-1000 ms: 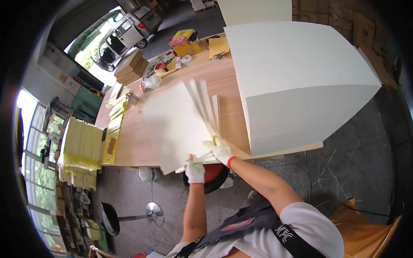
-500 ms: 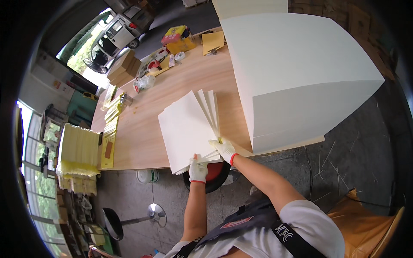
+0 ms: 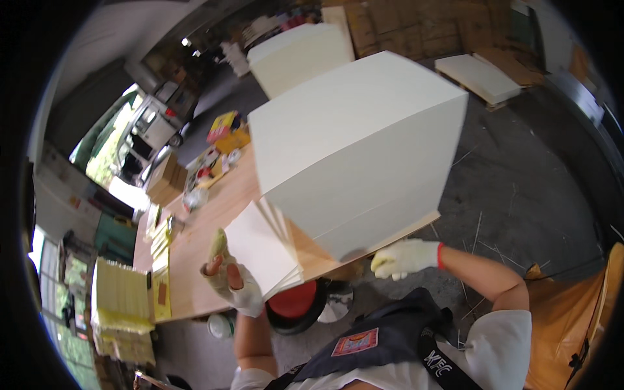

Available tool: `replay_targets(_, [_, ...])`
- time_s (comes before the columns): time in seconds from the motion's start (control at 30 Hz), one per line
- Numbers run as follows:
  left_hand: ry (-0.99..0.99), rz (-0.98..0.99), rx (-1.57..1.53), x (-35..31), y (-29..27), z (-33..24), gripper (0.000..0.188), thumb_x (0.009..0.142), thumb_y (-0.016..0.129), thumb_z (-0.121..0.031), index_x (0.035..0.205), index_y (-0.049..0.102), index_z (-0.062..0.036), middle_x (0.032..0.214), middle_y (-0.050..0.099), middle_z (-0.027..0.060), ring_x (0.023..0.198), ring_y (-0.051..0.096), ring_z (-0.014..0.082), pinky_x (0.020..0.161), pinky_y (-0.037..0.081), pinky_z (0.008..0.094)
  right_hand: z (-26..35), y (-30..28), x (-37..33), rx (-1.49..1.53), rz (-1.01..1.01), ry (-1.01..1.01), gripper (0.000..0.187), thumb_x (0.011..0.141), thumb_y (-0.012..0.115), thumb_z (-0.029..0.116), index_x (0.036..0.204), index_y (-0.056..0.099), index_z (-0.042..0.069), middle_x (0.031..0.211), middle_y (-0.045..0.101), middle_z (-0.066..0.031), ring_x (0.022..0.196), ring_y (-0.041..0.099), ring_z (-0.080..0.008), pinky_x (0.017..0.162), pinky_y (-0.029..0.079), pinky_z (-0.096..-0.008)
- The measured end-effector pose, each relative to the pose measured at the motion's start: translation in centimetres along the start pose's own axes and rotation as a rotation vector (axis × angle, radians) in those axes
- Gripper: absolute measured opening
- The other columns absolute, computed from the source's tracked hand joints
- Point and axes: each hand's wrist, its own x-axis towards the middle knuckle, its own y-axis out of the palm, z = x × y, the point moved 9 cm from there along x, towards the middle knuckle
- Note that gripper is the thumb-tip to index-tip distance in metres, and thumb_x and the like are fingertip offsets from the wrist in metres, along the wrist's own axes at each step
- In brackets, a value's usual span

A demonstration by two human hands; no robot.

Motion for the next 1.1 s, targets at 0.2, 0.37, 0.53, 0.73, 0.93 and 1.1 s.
replay_targets(0.2, [0.392, 0.689, 0.472, 14.2, 20.9, -6.3, 0.03, 0.085, 0.067, -0.005, 0.115, 0.07, -0.0087, 0.124, 0.069, 0.0114, 0.124, 0.06, 0.0339, 0.108, 0.045, 0.0459, 4.8, -18.1, -15.2, 0.239, -0.904, -0.321, 0.027, 0.103, 0.059, 0.03, 0.113, 0.068, 0.007, 0.078, 0.067, -0.0007, 0.057, 0.054, -0.0059, 0.052, 0.044, -0.0216])
replay_targets(0.37, [0.22, 1.059, 0.693, 16.8, 34.6, 0.7, 0.03, 0.092, 0.062, -0.015, 0.12, 0.07, -0.0151, 0.106, 0.07, 0.0154, 0.101, 0.065, 0.0371, 0.087, 0.052, 0.0431, 2.4, -27.8, -25.0, -0.037, -1.612, -0.093, 0.048, 0.097, 0.057, 0.054, 0.108, 0.068, 0.008, 0.096, 0.072, -0.0105, 0.093, 0.069, -0.0225, 0.083, 0.049, -0.033])
replay_targets(0.53, [0.044, 1.32, 0.686, 15.0, 40.6, 6.7, 0.033, 0.093, 0.065, -0.027, 0.124, 0.069, -0.0157, 0.103, 0.069, 0.0119, 0.098, 0.065, 0.0294, 0.086, 0.05, 0.0387, 1.4, -30.2, -21.9, -0.27, -1.371, 0.21, 0.08, 0.086, 0.046, 0.08, 0.108, 0.067, 0.007, 0.107, 0.072, -0.0164, 0.104, 0.068, -0.0326, 0.091, 0.05, -0.039])
replay_targets(0.73, [-0.251, 1.329, 0.486, 14.3, 41.2, 8.4, 0.033, 0.092, 0.067, -0.019, 0.124, 0.068, -0.0101, 0.093, 0.067, 0.0085, 0.09, 0.063, 0.0196, 0.084, 0.049, 0.0333, 7.3, -31.2, -21.4, -0.837, -1.299, 0.06, 0.058, 0.092, 0.051, 0.066, 0.086, 0.069, 0.01, 0.085, 0.069, -0.015, 0.084, 0.069, -0.0336, 0.074, 0.052, -0.0426])
replay_targets(0.93, [-0.128, 1.178, 0.476, 13.6, 40.7, 7.9, 0.031, 0.094, 0.063, -0.016, 0.125, 0.067, -0.0095, 0.103, 0.069, 0.0108, 0.094, 0.063, 0.0183, 0.088, 0.049, 0.0334, 9.8, -32.9, -20.3, -0.772, -1.336, -0.221, 0.051, 0.099, 0.046, 0.057, 0.096, 0.066, 0.01, 0.088, 0.068, -0.0147, 0.085, 0.067, -0.0336, 0.076, 0.051, -0.0421])
replay_targets(1.1, [-0.273, 1.082, 0.206, 13.0, 40.5, 7.0, 0.035, 0.095, 0.061, -0.014, 0.13, 0.063, -0.0073, 0.118, 0.069, 0.0115, 0.103, 0.064, 0.0181, 0.092, 0.049, 0.0333, 6.6, -33.6, -18.9, -0.137, -1.31, -0.243, 0.06, 0.099, 0.043, 0.062, 0.091, 0.063, 0.006, 0.086, 0.064, -0.0152, 0.083, 0.062, -0.0278, 0.08, 0.046, -0.0367])
